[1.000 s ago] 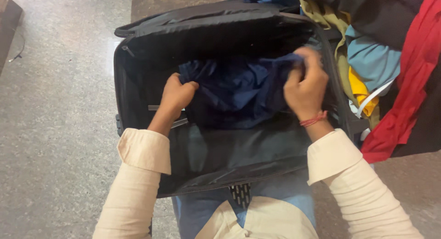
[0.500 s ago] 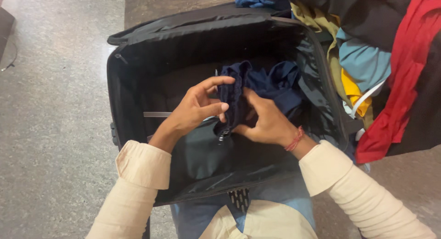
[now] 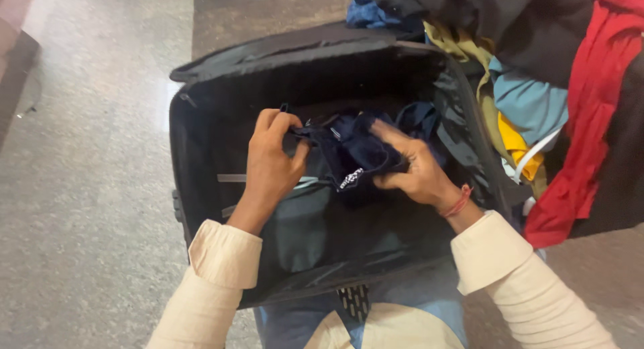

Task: The person places a blue garment into a black suitcase, followed by black trousers and a red item, then folds the lid down and pulls the zipper to close it.

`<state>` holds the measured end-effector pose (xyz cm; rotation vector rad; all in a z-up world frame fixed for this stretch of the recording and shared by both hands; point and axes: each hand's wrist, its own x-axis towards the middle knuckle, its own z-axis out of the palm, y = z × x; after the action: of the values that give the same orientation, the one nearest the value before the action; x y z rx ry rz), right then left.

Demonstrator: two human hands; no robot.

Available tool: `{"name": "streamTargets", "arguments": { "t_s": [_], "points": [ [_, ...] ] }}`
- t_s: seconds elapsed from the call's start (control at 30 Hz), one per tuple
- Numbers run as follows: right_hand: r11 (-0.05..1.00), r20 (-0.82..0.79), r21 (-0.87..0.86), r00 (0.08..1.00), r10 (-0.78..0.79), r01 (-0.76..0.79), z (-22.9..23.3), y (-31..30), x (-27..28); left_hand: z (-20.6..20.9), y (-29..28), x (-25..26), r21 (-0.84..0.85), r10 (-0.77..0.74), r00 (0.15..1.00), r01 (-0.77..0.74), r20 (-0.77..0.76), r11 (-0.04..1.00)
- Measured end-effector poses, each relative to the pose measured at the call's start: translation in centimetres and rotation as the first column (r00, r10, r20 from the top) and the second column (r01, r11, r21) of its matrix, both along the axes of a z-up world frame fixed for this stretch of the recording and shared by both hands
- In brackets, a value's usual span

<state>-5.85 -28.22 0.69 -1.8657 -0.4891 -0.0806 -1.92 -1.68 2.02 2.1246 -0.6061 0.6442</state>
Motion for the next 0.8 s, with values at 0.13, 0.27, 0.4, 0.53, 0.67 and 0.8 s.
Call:
{"name": "streamTargets", "arguments": {
  "t_s": [0.13,0.27,0.4,0.53,0.67,0.8],
  "points": [
    [0.952,-0.383,0.231,0.881,0.279,-0.201,-2.9,-1.1,0.0,-2.8,0.8,1.9,-0.231,-0.022,0.996,0.042,0.091,0.972],
    [0.845,-0.282,0.487,0.876,0.390,-0.220,-1.9,-1.2,-0.5,-4.2,2.1,3.4,-0.559,-0.267,0.838,-0.054,-0.476,0.828],
    [0.770,-0.192,0.626,0.933,0.304,-0.122,0.4,-1.9,-0.7,-1.5,3.8,2.9,-0.874,-0.652,0.653,-0.033,-0.386,0.485],
    [0.841,0.014,0.537,0.998,0.066,-0.063,3.6,-3.8,-1.8,3.6,4.9,0.3,-0.931,-0.855,0.394,-0.003,-0.337,0.366],
    [0.925,0.203,0.381,0.976,-0.084,0.000,7.4,-3.9,-4.0,8.5,3.6,-2.9,-0.957,-0.912,0.313,0.031,-0.264,0.288],
    [0.990,0.354,0.134,0.932,-0.078,0.032,10.3,-0.8,-7.5,11.3,-1.5,-4.8,-0.958,-0.947,0.259,0.159,-0.191,0.237]
  ]
}}
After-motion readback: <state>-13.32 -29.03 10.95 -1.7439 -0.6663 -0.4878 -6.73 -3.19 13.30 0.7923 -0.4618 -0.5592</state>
